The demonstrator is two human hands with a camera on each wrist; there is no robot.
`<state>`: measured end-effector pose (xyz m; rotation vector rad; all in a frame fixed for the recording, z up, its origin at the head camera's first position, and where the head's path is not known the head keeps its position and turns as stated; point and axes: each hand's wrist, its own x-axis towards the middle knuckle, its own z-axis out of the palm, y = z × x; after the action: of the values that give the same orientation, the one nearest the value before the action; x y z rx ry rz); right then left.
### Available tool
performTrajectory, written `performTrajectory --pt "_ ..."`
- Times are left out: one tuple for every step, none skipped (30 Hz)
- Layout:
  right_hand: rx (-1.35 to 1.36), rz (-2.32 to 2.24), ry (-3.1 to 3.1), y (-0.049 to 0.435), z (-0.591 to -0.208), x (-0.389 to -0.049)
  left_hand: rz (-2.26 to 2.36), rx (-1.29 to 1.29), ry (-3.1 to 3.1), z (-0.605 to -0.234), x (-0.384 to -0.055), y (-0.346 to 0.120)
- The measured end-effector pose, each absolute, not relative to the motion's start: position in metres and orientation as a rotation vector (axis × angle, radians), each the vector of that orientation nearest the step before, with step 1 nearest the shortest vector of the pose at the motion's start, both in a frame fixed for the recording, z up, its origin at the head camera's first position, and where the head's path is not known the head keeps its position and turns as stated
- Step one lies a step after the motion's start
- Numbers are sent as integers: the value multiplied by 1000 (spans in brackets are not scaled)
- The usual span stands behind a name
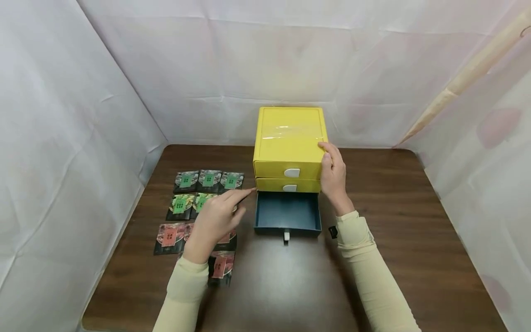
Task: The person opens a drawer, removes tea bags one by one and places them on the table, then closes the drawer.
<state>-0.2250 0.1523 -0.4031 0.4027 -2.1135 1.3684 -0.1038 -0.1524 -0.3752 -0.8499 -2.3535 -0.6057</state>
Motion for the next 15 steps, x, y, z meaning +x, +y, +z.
performTrajectory --pt "399 1369 -2118 152 -405 -223 -600 -813 -2364 -376 -99 -156" --pt "397 1374 -2121 152 -407 -220 -598 -785 -2375 -378 -94 -160" --pt "396 1381 -2122 152 -409 -219 -599 -762 -2386 -379 -90 -163" --pt "399 1386 -2122 151 -410 -217 -605 -743 -2393 -381 -87 -166" --pt "402 1388 -2122 151 -411 -217 -612 -729 -2398 -383 -84 -169" --pt "406 1390 -2120 151 -411 -217 -618 -716 -2402 -385 -82 -172" --pt "412 1390 -2117 151 -411 -217 -625 -704 -2405 -387 -80 -175" --pt "417 1386 -2112 151 -410 -218 -624 -690 -2409 -388 -79 -178" --pt "420 1381 -2107 151 -409 -218 -622 -675 -2412 -390 -77 -182" --pt "423 1375 -2102 151 -408 -219 -615 -657 -2415 -391 -76 -185" --pt "426 1370 -2096 151 -407 -220 -609 -638 -2414 -393 -75 -189" --pt "427 1365 -2093 151 -406 -221 -599 -613 -2419 -395 -72 -193" --pt "429 1361 -2091 152 -405 -222 -591 -585 -2424 -397 -70 -198" --pt "430 1358 -2090 152 -404 -222 -581 -558 -2429 -399 -67 -203" --pt "432 1356 -2087 152 -403 -223 -572 -531 -2438 -401 -64 -207"
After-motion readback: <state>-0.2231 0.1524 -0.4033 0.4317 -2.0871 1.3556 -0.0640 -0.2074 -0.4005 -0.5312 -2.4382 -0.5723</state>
